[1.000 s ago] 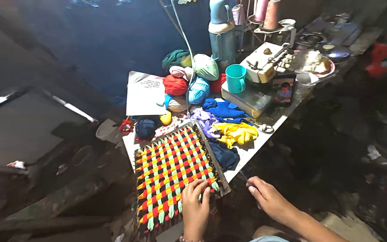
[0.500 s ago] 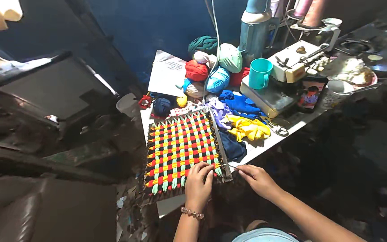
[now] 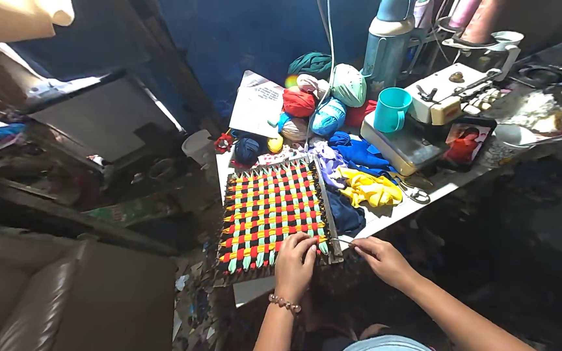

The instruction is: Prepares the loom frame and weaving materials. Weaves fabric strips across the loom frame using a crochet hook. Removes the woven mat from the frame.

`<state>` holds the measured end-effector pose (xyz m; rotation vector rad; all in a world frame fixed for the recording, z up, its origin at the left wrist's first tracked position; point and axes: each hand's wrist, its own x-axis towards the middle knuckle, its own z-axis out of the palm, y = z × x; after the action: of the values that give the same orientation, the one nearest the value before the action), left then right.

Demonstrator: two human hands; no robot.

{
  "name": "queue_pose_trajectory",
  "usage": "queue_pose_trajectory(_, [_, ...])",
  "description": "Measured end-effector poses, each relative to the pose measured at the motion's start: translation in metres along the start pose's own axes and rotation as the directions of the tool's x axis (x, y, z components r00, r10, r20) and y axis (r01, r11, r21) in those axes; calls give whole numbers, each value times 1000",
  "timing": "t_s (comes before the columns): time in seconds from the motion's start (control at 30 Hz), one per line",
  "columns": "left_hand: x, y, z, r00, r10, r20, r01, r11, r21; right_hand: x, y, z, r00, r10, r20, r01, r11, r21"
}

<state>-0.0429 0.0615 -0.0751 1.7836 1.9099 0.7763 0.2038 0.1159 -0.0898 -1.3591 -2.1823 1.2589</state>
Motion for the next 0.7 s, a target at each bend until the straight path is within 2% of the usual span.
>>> queue_pose_trajectory(0.33, [0,0,1,1000,0,-7,0,1000,8,7,3,-4,998,-8,66,9,1000,-19])
queue_pose_trajectory(0.53, [-1,-1,2,1000,2,-6,-2,1000,12,8,6,-5,1000,10,29,-6,990,-141])
queue_pose_trajectory(0.6, [0,-1,1,1000,1,-4,-1,1000,10,7,5,-8,999,-44,-23,38,976,-214])
queue_pose_trajectory(0.7, [0,0,2,1000,11,-17,-11,1000,17,6,4,-14,960,-243,-136,170,898,-407])
